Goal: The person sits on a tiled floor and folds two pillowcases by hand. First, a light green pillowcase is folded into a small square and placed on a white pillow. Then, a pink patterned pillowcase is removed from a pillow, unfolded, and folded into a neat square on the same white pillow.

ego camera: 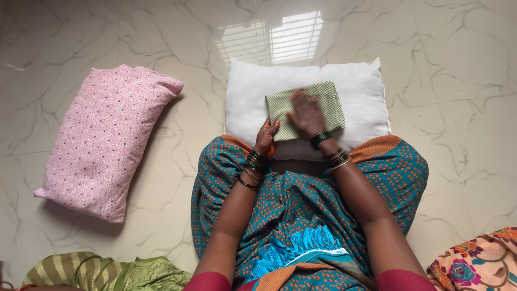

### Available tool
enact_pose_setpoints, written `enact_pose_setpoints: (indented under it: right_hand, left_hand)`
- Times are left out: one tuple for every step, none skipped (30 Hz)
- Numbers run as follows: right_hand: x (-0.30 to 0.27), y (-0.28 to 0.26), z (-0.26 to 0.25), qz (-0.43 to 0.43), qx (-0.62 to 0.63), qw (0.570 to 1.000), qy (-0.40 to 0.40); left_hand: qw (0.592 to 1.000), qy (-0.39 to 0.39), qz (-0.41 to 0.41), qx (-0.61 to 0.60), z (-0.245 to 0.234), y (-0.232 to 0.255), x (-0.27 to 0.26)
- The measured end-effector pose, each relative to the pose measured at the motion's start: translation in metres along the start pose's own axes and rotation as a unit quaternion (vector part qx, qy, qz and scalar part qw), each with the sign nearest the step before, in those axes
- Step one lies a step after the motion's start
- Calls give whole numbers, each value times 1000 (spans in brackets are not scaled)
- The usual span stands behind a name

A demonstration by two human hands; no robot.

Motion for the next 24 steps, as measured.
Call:
enact_pose_setpoints:
  right_hand:
    - [-3, 28, 8, 66, 157, 985, -30]
    - [-6, 53, 15, 129, 309, 941, -57]
    - [-10, 56, 9, 141, 277, 949, -51]
    - [-15, 56, 0, 151, 245, 957, -43]
    - [-21, 55, -11, 161, 212, 963, -35]
    - [-25, 37, -25, 106, 187, 977, -17]
    - [-29, 11, -38, 49, 161, 986, 1]
    - [-33, -19, -43, -16, 176, 984, -29]
    - [-37, -48, -48, -80, 191, 976, -60]
    - [-43, -70, -44, -87, 187, 970, -131]
    - [-50, -86, -38, -93, 182, 958, -201]
    - [-45, -86, -37, -71, 159, 963, -206]
    - [-37, -80, -32, -49, 137, 967, -211]
    - [-28, -70, -25, -26, 114, 970, -214]
    - [-19, -57, -19, -6, 88, 975, -204]
    - [-10, -44, -12, 12, 62, 979, -195]
    - [-2, -29, -5, 29, 36, 982, -185]
    - [-2, -7, 16, 70, 80, 962, -252]
    - [-4, 17, 36, 111, 123, 934, -316]
    - [-2, 45, 43, 139, 108, 940, -294]
    - [-5, 77, 50, 167, 92, 944, -271]
    - [-12, 111, 63, 202, 104, 926, -303]
    - [-29, 143, 72, 233, 110, 907, -334]
    - [-38, 175, 67, 255, 90, 919, -288]
  left_hand:
    - [1000, 6, -8, 2, -8, -7, 0]
    - [1000, 11, -14, 4, -14, -13, 2]
    - [1000, 15, -21, 6, -20, -18, 3]
    - [1000, 16, -10, 6, -24, -17, 7]
    - [1000, 17, 1, 6, -26, -13, 11]
    - [1000, 18, 11, 5, -27, -10, 13]
    - [997, 43, 53, 29, -34, 3, 14]
    - [992, 67, 92, 51, -44, 20, 12]
    - [984, 91, 131, 74, -54, 38, 9]
    - [962, 131, 203, 131, -65, 63, 1]
    - [928, 169, 273, 188, -75, 87, -10]
    - [921, 241, 248, 177, -94, 97, -17]
    - [909, 312, 221, 167, -111, 103, -25]
    - [911, 318, 215, 153, -116, 106, -27]
    - [913, 323, 208, 140, -120, 106, -31]
    - [913, 331, 202, 126, -121, 104, -37]
    - [910, 333, 189, 157, -115, 102, -40]
    - [906, 335, 179, 187, -108, 100, -44]
    - [900, 338, 168, 217, -100, 100, -46]
    - [901, 331, 165, 226, -92, 99, -47]
    - [902, 325, 162, 234, -86, 98, -47]
    - [902, 319, 162, 242, -81, 99, -47]
    - [906, 314, 157, 237, -79, 97, -45]
    - [909, 310, 154, 232, -79, 96, -45]
Point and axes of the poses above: each hand's wrist, its own x-axis towards the middle knuckle, its own z-axis out of the palm, y = z × x, the point moved 8 cm from there along x, towards the middle knuckle, and after that the axes turned 5 degrees about -y, right-handed, at the moved point
